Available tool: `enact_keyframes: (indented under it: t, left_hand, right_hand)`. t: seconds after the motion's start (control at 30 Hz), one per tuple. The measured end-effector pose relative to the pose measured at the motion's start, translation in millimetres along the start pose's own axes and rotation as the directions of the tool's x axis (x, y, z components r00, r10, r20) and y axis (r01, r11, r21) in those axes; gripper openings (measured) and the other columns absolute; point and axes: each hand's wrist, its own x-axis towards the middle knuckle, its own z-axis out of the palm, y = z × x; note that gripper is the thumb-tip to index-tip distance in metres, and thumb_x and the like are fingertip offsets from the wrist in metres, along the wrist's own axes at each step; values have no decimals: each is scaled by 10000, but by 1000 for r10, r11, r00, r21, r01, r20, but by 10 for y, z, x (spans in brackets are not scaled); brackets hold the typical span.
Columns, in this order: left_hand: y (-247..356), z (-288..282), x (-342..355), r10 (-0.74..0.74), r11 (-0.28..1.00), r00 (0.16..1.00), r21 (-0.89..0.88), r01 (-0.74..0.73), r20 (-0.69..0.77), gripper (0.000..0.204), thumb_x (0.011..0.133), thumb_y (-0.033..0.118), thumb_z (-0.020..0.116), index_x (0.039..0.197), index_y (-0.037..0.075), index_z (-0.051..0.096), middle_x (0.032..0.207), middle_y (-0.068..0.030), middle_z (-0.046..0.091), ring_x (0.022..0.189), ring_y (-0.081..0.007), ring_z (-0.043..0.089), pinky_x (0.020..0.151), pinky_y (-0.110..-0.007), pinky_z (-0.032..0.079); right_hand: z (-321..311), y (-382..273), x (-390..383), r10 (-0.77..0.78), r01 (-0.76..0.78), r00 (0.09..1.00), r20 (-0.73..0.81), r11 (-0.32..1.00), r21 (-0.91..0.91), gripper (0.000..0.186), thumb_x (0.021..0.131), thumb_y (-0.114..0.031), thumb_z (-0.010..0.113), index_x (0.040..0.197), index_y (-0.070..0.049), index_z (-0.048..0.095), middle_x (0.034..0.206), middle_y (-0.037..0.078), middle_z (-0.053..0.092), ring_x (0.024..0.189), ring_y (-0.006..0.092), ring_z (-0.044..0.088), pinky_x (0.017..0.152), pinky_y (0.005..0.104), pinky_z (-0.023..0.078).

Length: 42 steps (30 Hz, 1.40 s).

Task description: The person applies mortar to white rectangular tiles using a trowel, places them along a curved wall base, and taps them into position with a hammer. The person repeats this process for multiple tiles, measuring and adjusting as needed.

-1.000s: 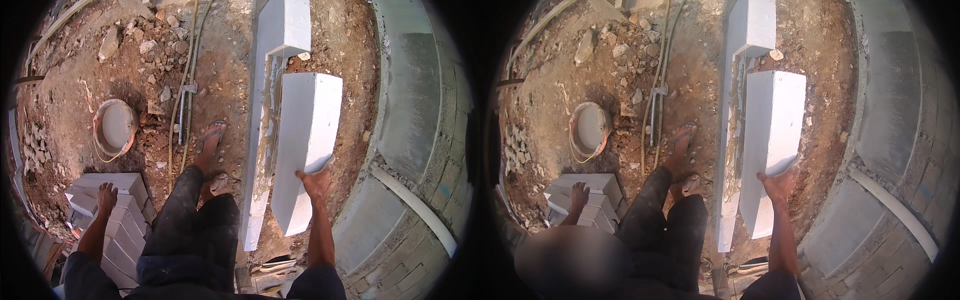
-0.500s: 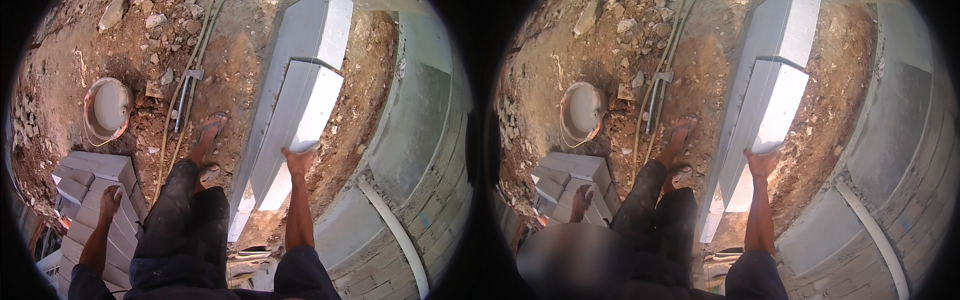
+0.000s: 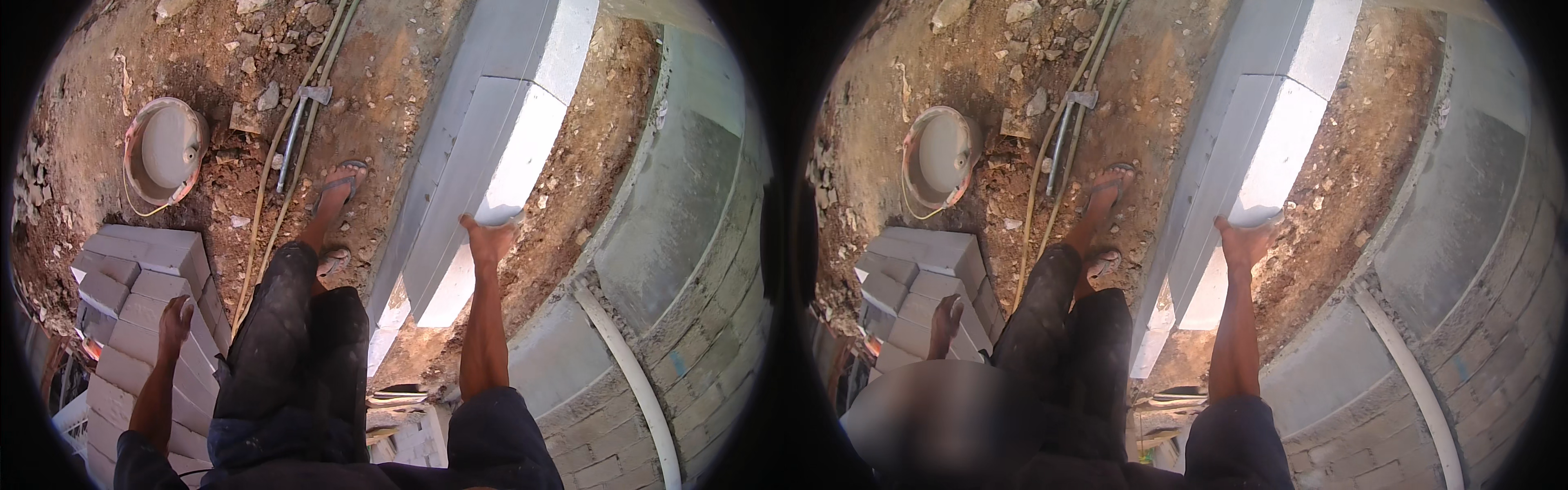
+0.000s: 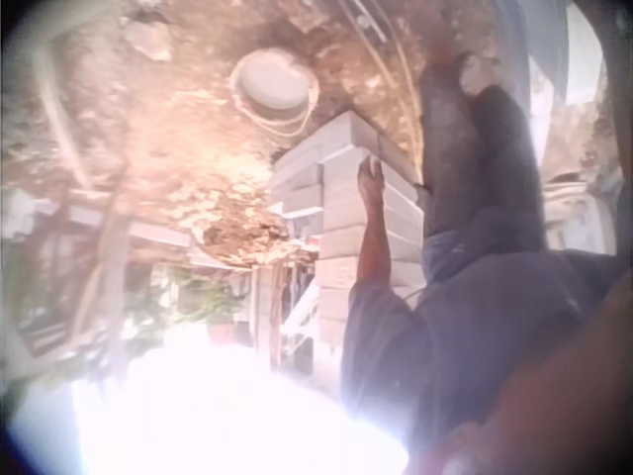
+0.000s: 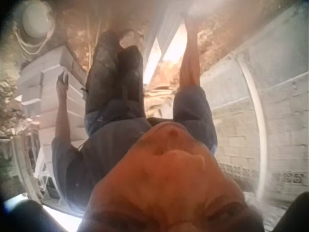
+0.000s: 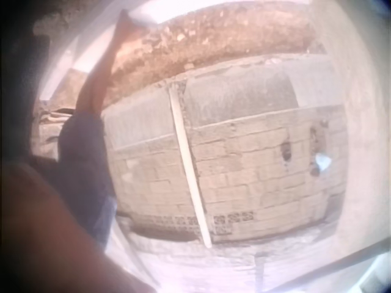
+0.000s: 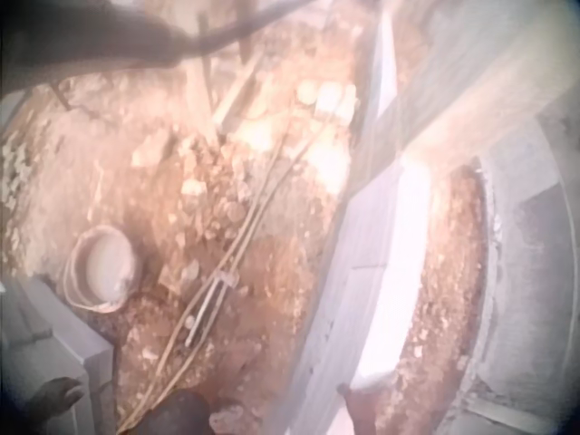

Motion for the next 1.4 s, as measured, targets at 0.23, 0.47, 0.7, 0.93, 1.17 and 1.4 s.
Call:
enact_keyframes:
  t: [0.23, 0.47, 0.7, 0.93, 1.17, 1.4]
  left_hand:
    - [101, 150, 67, -33, 999, 997, 1, 33, 76, 387, 958, 297, 564, 1212, 8, 604, 1211, -236, 610, 1126, -427, 575, 963, -454, 459]
    - [1348, 208, 588, 145, 984, 989, -106, -143, 11, 425, 969, 344, 548, 1222, 6, 598, 1232, -245, 596, 1148, -437, 565, 984, -463, 448]
    - [3047, 1133, 696, 344, 800, 938, -532, -277, 30, 328, 936, 200, 562, 1188, -4, 615, 1183, -206, 634, 1141, -371, 589, 1003, -403, 440]
    - [2974, 1806, 546, 378, 884, 870, -401, -238, 316, 333, 896, 197, 608, 1164, 0, 623, 1174, -219, 628, 1136, -392, 576, 986, -432, 448]
    - [2993, 1761, 585, 323, 868, 931, -445, -220, 170, 350, 888, 197, 620, 1182, 6, 614, 1211, -217, 615, 1171, -372, 558, 1007, -423, 436]
    - [2907, 1897, 710, 348, 873, 921, -418, -250, 176, 378, 888, 229, 623, 1186, -3, 609, 1230, -220, 608, 1160, -383, 568, 1014, -433, 435]
  right_hand:
    - [-19, -127, -97, 29, -30, 1000, 11, 999, 35, 992, 572, -319, 858, 1273, 215, 403, 1337, 354, 395, 1299, 453, 360, 1083, 520, 368]
    - [139, 139, 127, -2, 2, 1000, 7, 1000, -10, 1156, 556, -357, 855, 1373, 203, 258, 1282, 319, 416, 1290, 418, 364, 1058, 506, 390]
    - [73, 127, 147, -17, 16, 999, 31, 1000, 22, 1101, 537, -381, 876, 1271, 240, 340, 1245, 314, 424, 1125, 402, 533, 899, 485, 519]
    - [17, 109, 195, -20, 22, 998, 62, 999, -33, 1056, 543, -379, 883, 1238, 234, 376, 1189, 309, 463, 1047, 385, 586, 842, 453, 558]
    - [40, 47, 181, -14, 24, 997, 70, 990, -140, 1115, 561, -425, 869, 1286, 239, 343, 1207, 324, 458, 1096, 416, 553, 864, 492, 541]
    - [141, 22, 188, -30, -7, 994, -105, 941, -339, 1066, 544, -515, 860, 1224, 213, 481, 1130, 327, 601, 1082, 455, 586, 976, 480, 481]
